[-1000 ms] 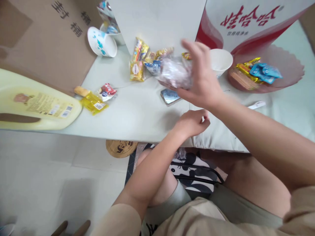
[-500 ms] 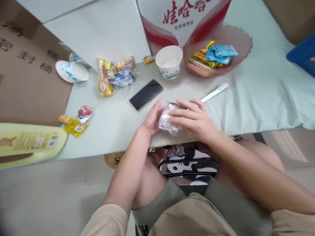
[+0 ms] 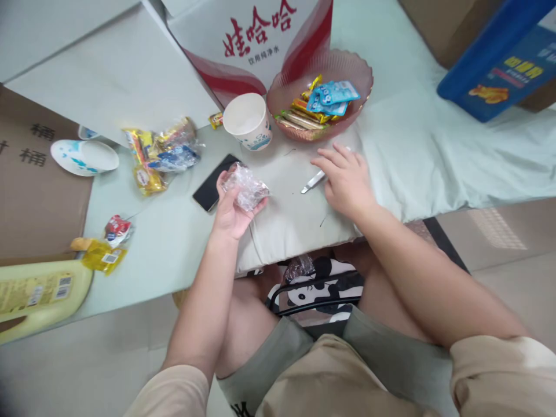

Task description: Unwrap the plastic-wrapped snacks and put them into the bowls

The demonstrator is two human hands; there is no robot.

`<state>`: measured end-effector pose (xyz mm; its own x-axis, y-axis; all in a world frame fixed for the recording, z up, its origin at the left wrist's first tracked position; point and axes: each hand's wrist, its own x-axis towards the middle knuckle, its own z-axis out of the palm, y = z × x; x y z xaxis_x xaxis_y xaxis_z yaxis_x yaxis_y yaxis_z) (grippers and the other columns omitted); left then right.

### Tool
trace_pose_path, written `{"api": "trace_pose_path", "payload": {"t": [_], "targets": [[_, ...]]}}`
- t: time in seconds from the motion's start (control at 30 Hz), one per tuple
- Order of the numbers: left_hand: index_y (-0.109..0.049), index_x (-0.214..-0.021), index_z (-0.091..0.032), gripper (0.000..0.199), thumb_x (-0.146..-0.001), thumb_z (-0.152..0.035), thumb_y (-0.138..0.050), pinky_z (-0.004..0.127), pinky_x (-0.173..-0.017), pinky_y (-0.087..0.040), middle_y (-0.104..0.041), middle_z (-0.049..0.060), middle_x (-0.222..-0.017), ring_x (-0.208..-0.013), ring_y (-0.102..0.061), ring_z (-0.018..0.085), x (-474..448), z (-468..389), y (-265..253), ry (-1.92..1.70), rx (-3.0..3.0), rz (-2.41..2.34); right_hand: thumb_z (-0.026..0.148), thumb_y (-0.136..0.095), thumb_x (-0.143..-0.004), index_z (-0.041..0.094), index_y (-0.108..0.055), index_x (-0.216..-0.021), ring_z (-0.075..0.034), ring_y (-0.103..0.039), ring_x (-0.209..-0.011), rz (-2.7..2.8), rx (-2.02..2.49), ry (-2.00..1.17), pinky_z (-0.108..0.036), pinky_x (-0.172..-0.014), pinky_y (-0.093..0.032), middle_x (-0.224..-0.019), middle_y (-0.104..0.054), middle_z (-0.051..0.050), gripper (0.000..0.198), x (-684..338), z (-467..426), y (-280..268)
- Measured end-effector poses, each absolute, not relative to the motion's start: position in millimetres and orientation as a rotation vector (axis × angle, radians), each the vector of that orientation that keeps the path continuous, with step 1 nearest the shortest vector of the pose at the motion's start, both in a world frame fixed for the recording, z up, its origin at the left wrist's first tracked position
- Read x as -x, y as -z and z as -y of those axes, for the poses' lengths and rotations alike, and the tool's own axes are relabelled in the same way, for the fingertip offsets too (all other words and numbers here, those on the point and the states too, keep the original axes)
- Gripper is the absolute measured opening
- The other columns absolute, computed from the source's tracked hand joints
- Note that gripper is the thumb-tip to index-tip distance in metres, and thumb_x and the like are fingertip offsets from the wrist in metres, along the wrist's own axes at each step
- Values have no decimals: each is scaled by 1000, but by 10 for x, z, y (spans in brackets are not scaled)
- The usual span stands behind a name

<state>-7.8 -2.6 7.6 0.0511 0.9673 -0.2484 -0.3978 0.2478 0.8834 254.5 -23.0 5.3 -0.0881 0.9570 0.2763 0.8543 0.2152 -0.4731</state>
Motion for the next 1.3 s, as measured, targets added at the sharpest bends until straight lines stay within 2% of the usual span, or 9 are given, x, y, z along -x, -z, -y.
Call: {"api": "trace_pose_path", "payload": {"t": [0.17, 0.33, 0.47, 0.67, 0.8, 0.93, 1.1, 1.2, 1.3], "targets": [[-46, -119, -43, 78, -57, -34, -91, 42, -91, -60, -45, -1, -153, -131, -56, 27, 156, 61, -70, -1247, -822, -997, 24, -51, -91, 27, -72, -107, -40, -47, -143, 2002, 1769, -197, -72, -115, -24, -120, -74, -11, 27, -2575, 206, 45], [-39, -128, -36, 93, -53, -40, -95, 39, -105, -50, -48, 7, -142, -131, -55, 26, 185, 82, 58, -1333, -1126, -1114, 34, -40, -98, 24, -67, -108, -33, -68, -103, 1984, 1687, -466, -52, -93, -50, -103, -74, -13, 30, -2336, 321, -137], [-40, -133, -28, 90, -60, -36, -92, 42, -113, -43, -49, 10, -135, -130, -54, 27, 152, 142, 130, -1268, -1400, -1239, 38, -36, -100, 23, -66, -108, -27, -69, -90, 2004, 1504, -710, -40, -80, -52, -98, -75, -11, 34, -2026, 386, -218], [-42, -130, -33, 88, -59, -43, -93, 40, -104, -51, -57, 7, -127, -121, -61, 25, 142, 187, 16, -1315, -1166, -1180, 37, -39, -99, 22, -71, -103, -28, -69, -89, 2013, 1471, -712, -40, -80, -51, -99, -76, -11, 36, -1810, 402, -153], [-42, -122, -40, 83, -58, -47, -93, 39, -95, -54, -58, 3, -135, -123, -61, 24, 244, 163, -117, -1426, -884, -1093, 38, -46, -96, 25, -73, -100, -27, -69, -81, 2030, 1605, -657, -39, -72, -49, -94, -77, -8, 31, -1950, 395, -147], [-44, -117, -38, 74, -61, -49, -91, 40, -94, -55, -60, 3, -134, -123, -60, 24, 201, 201, -120, -1380, -860, -1103, 39, -48, -96, 26, -73, -107, -30, -69, -86, 1951, 1837, -496, -42, -73, -50, -102, -76, -10, 30, -2145, 343, -174], [-51, -98, -26, 51, -75, -63, -76, 40, -104, -50, -65, 6, -113, -118, -64, 23, 88, 209, -16, -1351, -1030, -1208, 30, -45, -95, 22, -70, -120, -38, -65, -112, 1968, 1872, -274, -54, -93, -48, -124, -71, -16, 37, -2284, 281, -164], [-56, -106, -27, 57, -73, -70, -74, 45, -115, -41, -60, 9, -135, -136, -54, 27, 149, 193, -40, -1377, -1285, -1257, 21, -42, -92, 23, -67, -126, -35, -64, -117, 1988, 1700, -302, -53, -101, -48, -125, -71, -14, 42, -2276, 306, -124], [-60, -117, -28, 74, -57, -61, -89, 52, -120, -36, -51, 11, -153, -147, -43, 34, 203, 232, -127, -1132, -1666, -1175, 18, -42, -89, 22, -67, -125, -32, -66, -115, 1999, 1556, -412, -50, -103, -50, -121, -72, -13, 44, -2202, 357, -81]]}}
